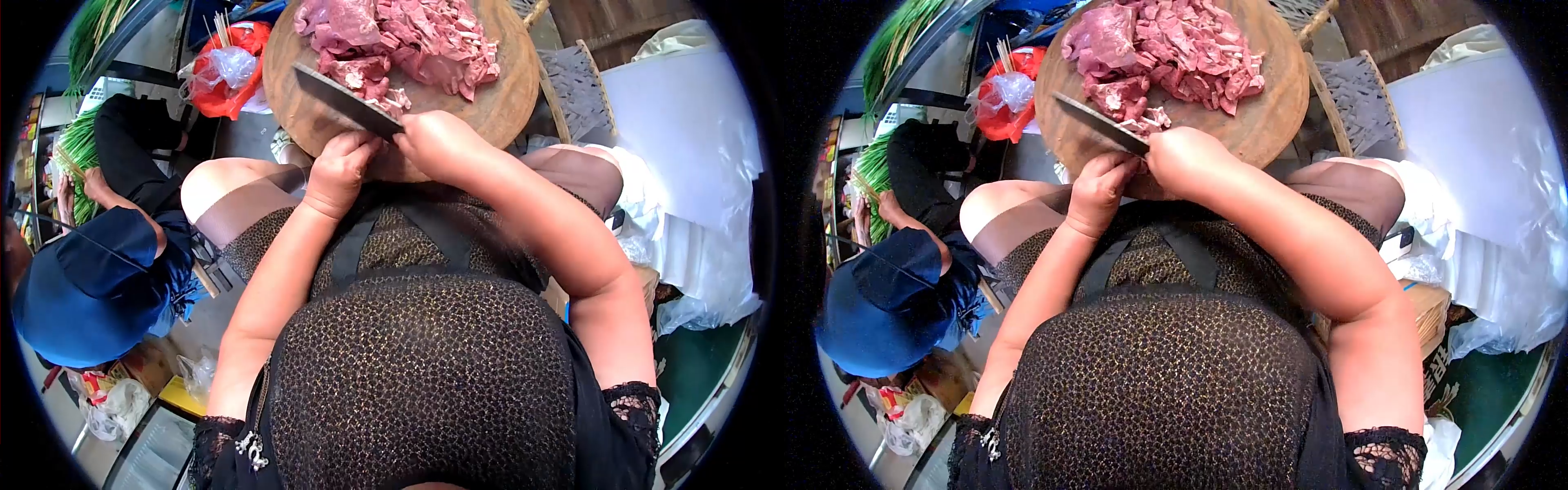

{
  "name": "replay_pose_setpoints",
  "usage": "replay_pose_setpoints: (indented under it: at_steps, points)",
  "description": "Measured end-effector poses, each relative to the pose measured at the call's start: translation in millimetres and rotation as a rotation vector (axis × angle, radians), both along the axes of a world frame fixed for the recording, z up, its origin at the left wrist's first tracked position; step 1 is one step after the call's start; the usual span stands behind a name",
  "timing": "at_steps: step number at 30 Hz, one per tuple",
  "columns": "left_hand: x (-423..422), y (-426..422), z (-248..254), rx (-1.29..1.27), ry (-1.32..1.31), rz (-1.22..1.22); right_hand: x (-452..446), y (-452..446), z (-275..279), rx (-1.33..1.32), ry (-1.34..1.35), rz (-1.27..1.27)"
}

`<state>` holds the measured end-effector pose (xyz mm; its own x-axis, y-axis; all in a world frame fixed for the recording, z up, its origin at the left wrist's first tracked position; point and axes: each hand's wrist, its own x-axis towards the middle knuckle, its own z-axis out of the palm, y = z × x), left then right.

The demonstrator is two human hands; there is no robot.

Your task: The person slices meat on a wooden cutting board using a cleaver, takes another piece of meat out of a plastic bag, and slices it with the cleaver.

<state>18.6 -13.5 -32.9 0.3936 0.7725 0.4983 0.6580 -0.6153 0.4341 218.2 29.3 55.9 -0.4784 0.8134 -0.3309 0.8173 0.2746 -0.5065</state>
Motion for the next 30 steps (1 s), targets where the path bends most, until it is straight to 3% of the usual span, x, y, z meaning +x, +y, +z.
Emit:
replay_pose_setpoints:
  at_steps: [2, 12, 30]
  points:
    - [-1.0, -1.2, 7.1, -0.016, 0.001, 0.000, 14.8, -7.7, 0.8, 0.076, 0.056, -0.023]
    - [-7.6, 7.8, 12.5, -0.054, 0.091, -0.034, 67.5, -55.0, 47.7, -0.073, 0.006, -0.030]
    - [-6.3, 14.6, 7.4, -0.115, 0.045, -0.030, 58.2, -23.4, 47.5, -0.147, -0.055, 0.108]
